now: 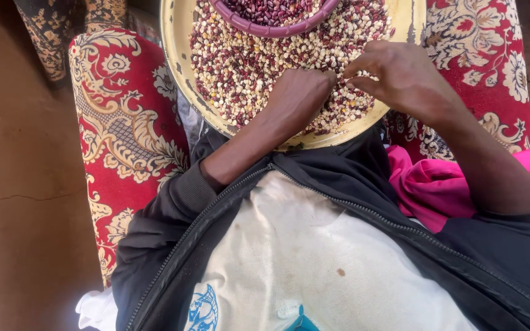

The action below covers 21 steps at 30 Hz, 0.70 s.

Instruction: Sorting seeds by hand from a large tray into a smaller bowl

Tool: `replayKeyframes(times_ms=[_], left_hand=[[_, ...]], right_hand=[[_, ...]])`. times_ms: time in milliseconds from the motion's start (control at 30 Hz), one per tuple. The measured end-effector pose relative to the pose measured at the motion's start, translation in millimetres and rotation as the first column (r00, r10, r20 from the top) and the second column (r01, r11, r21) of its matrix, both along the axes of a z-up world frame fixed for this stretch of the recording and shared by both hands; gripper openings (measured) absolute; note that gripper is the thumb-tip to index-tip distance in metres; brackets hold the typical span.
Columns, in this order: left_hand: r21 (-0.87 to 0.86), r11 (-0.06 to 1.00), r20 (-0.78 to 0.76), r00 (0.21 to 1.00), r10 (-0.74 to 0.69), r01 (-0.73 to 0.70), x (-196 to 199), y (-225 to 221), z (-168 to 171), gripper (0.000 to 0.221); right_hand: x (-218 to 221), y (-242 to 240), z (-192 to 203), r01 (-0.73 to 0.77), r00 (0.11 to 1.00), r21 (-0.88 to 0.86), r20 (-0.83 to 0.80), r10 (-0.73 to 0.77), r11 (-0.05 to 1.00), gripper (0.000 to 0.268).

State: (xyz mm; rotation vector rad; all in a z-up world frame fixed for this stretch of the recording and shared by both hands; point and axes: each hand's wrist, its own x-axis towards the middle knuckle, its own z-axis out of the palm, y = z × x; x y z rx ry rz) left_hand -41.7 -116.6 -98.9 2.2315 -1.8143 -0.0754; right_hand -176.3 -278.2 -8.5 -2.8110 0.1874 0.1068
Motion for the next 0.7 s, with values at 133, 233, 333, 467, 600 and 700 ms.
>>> replayKeyframes(times_ms=[133, 233, 333, 467, 600, 700], left_hand=[[-0.008, 1.0, 0.029, 1.0, 0.005, -0.005, 1.1, 1.3, -2.0, 0.011], [0.007, 1.0, -0.014, 1.0, 0.015, -0.015, 0.1, 4.0, 5.5, 0.01], [-0.05, 0.999, 0.014, 1.0, 0.021, -0.02, 1.0, 5.8, 0.7, 0.01], [-0.091, 0.996, 0.018, 1.0, 0.017, -0.015, -1.2, 7.9, 6.4, 0.01], [-0.059, 0.997, -0.123, 0.991, 0.049, -0.057, 0.9, 10.4, 14.3, 0.013], [-0.165, 0.984, -0.315, 0.949, 0.016, -0.071, 11.1, 22.7, 30.1, 0.004]], right_hand=[[1.2, -5.0, -29.0, -0.063, 0.994, -0.204, 0.077, 0.08, 0.977, 0.023], [2.0, -3.4, -36.0, -0.082, 0.982, -0.192, 0.15, 0.112, 0.978, 0.019], [3.2, -7.1, -44.6, -0.072, 0.982, -0.21, 0.158, 0.107, 0.975, 0.012], [3.8, -2.7, -35.4, -0.073, 0.984, -0.171, 0.15, 0.099, 0.983, 0.017], [6.1, -0.3, -19.7, -0.024, 0.997, -0.019, 0.074, 0.025, 1.0, 0.024], [0.9, 1.4, -7.3, -0.012, 0.997, 0.008, 0.075, 0.011, 1.0, 0.024]])
